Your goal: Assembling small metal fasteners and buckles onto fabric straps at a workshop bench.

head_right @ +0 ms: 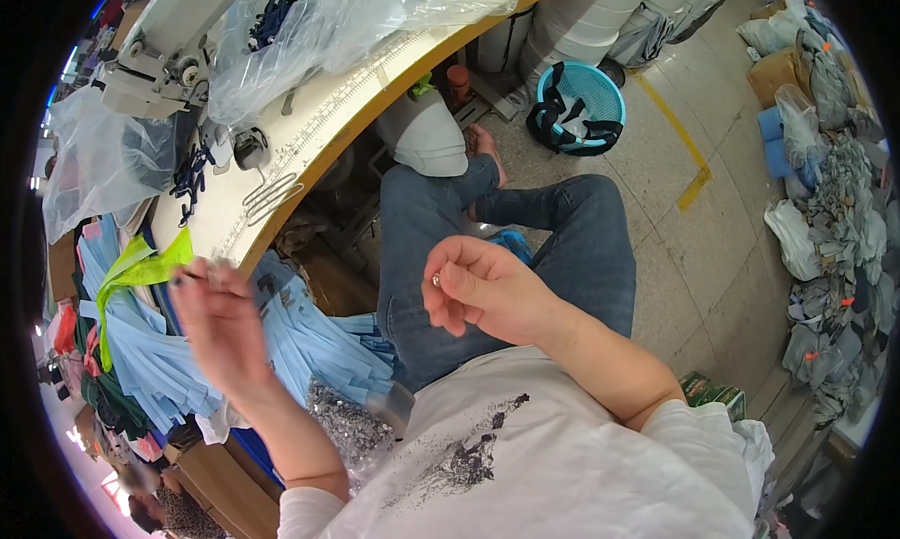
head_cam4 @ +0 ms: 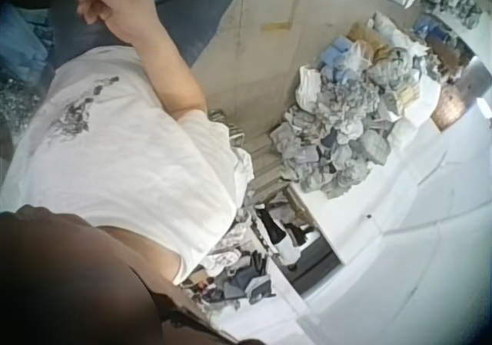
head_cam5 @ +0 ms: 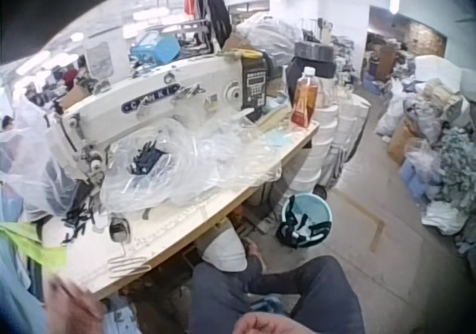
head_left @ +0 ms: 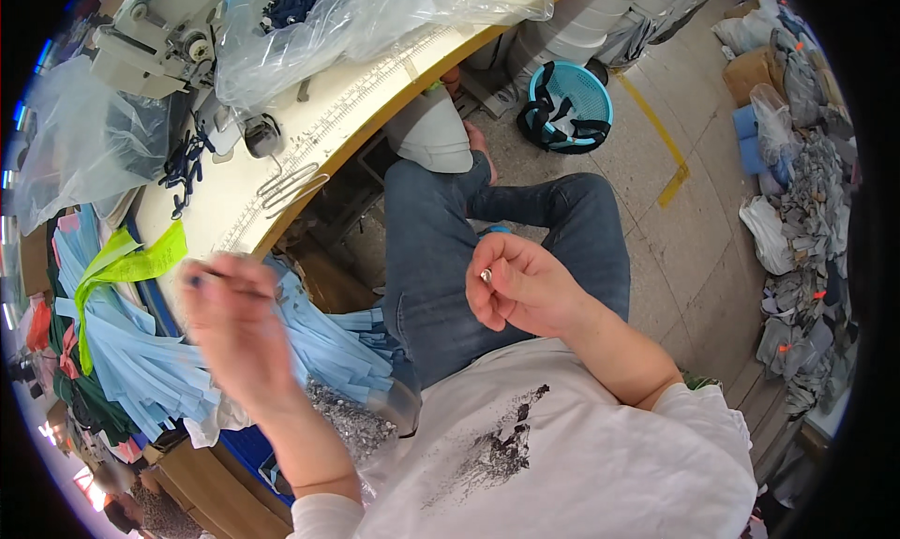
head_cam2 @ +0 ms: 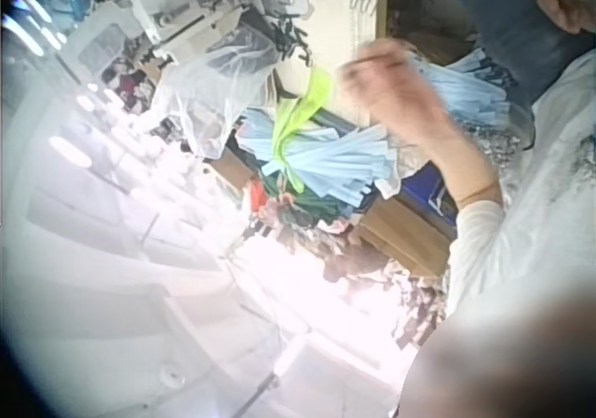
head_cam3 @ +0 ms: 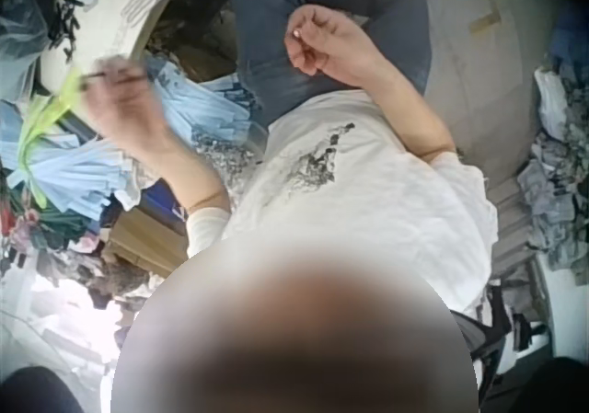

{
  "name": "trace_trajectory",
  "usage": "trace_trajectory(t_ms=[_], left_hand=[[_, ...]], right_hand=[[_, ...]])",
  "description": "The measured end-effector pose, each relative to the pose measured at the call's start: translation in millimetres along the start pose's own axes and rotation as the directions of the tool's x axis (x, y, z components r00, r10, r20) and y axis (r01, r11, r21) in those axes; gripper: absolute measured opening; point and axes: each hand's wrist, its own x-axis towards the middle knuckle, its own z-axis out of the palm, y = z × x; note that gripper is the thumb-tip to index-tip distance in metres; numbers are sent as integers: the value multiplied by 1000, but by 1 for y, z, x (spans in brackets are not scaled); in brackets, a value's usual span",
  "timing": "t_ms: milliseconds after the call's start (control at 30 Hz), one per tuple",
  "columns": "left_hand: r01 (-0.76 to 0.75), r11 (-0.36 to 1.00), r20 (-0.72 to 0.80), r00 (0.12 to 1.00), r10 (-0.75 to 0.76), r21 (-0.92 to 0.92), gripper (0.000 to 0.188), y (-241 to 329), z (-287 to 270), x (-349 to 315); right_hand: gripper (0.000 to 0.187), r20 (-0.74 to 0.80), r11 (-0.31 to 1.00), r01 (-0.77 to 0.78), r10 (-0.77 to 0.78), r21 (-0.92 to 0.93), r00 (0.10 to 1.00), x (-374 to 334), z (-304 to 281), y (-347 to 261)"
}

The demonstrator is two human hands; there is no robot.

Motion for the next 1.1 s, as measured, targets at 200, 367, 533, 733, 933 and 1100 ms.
trace_trajectory(t_ms=[200, 367, 533, 733, 933, 1100], left_hand=[[384, 876, 41, 920, -390, -292, 17, -79, 43, -65], [422, 880, 114, 907, -406, -218, 21, -95, 49, -72], [294, 941, 14, 955, -296, -168, 31, -96, 54, -71], [119, 919, 87, 983, -163, 375, 30, -92, 57, -74], [-160, 682, 323, 939, -118, 714, 19, -83, 50, -64], [-285, 596, 366, 930, -16, 751, 18, -77, 59, -60]], right_hand=[[14, -63, 997, 25, -21, 68, 998, 3, 9, 2], [16, -128, 992, -12, -5, -129, 992, -2, 17, -1], [22, -150, 954, 37, -86, -299, 985, -3, 20, 2], [24, -148, 891, 123, -205, -436, 968, -7, 25, 0], [23, -125, 838, 165, -266, -520, 956, -6, 27, 0], [23, -132, 854, 170, -265, -491, 955, -6, 25, 0]])
